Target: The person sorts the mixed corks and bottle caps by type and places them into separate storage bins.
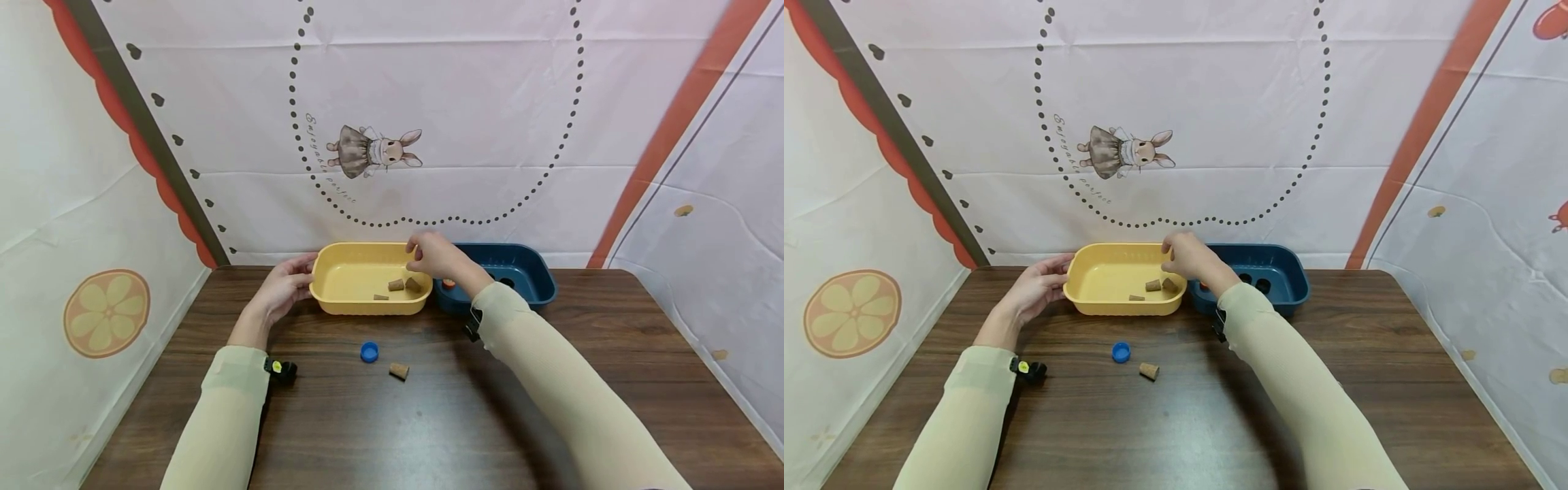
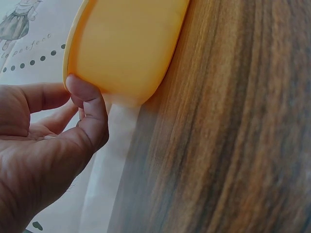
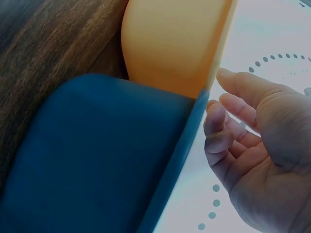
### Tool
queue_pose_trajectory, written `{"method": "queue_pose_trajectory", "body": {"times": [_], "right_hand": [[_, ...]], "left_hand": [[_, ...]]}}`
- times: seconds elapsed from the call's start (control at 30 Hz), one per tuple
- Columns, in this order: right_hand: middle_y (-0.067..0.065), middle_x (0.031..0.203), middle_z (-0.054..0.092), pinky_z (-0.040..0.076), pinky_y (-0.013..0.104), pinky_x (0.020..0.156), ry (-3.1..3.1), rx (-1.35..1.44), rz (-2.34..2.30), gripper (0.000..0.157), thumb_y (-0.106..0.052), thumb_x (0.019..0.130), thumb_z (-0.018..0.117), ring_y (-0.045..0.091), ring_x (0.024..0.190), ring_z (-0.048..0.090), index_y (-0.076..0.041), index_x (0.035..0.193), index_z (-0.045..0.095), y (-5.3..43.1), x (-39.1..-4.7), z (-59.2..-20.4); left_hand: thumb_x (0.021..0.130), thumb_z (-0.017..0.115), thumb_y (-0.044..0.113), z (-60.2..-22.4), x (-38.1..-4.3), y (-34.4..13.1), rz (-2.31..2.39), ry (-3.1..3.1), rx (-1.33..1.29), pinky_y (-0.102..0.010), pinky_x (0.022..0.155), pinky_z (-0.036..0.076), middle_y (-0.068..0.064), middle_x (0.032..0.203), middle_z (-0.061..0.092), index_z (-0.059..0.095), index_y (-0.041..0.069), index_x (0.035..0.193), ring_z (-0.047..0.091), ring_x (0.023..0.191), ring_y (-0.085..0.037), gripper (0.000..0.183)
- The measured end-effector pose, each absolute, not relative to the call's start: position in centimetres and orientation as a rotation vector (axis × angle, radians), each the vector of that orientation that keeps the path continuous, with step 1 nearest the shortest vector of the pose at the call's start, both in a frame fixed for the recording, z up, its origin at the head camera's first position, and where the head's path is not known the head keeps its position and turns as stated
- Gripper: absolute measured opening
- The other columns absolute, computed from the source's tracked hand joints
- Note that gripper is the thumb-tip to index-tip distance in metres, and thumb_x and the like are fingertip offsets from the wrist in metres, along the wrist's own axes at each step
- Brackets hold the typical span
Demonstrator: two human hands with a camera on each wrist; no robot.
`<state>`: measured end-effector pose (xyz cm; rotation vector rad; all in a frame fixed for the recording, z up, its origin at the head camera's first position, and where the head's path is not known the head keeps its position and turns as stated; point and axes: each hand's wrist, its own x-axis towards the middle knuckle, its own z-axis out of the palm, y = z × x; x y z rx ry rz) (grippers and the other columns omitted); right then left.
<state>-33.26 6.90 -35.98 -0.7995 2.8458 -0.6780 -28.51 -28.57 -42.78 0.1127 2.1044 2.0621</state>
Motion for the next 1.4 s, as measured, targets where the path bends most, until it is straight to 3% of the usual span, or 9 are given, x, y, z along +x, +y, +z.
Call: {"method": "queue_pose_trajectory", "body": {"times": [0.17, 0.67, 1.07, 1.4], "right_hand": [[0.010, 0.102, 0.068, 0.056, 0.037, 0.078, 2.844, -0.840, -0.699, 0.030, -0.018, 0.099, 0.077, 0.024, 0.088, 0.063, -0.004, 0.125, 0.070, 6.8, -32.6, -35.6], [0.010, 0.109, 0.069, 0.058, 0.041, 0.083, 2.817, -0.954, -0.772, 0.029, -0.020, 0.100, 0.077, 0.026, 0.100, 0.065, -0.006, 0.125, 0.070, 7.1, -29.7, -34.6], [0.003, 0.105, 0.069, 0.057, 0.034, 0.071, 2.773, -1.039, -0.813, 0.032, -0.028, 0.101, 0.076, 0.017, 0.083, 0.065, -0.011, 0.128, 0.070, 8.1, -27.2, -34.4], [0.004, 0.109, 0.071, 0.058, 0.034, 0.080, 2.595, -1.188, -0.897, 0.035, -0.022, 0.099, 0.079, 0.014, 0.090, 0.067, -0.017, 0.133, 0.071, 8.9, -25.0, -35.1]], "left_hand": [[0.110, 0.047, -0.003, -42.9, -28.6, -28.7, 2.070, 2.090, 0.109, -0.029, 0.082, 0.060, -0.028, 0.148, 0.039, 0.029, 0.002, 0.167, 0.060, 0.114, -0.033, 0.059], [0.111, 0.048, -0.001, -42.7, -28.4, -28.6, 2.061, 2.095, 0.108, -0.029, 0.083, 0.060, -0.027, 0.149, 0.039, 0.030, 0.004, 0.167, 0.060, 0.116, -0.034, 0.059], [0.111, 0.047, 0.000, -42.8, -28.5, -28.6, 2.050, 2.106, 0.108, -0.033, 0.088, 0.060, -0.026, 0.151, 0.039, 0.029, 0.005, 0.167, 0.059, 0.120, -0.035, 0.059], [0.110, 0.050, 0.001, -42.6, -28.4, -28.6, 2.055, 2.103, 0.101, -0.029, 0.085, 0.060, -0.026, 0.148, 0.041, 0.032, 0.006, 0.167, 0.060, 0.114, -0.029, 0.059]]}}
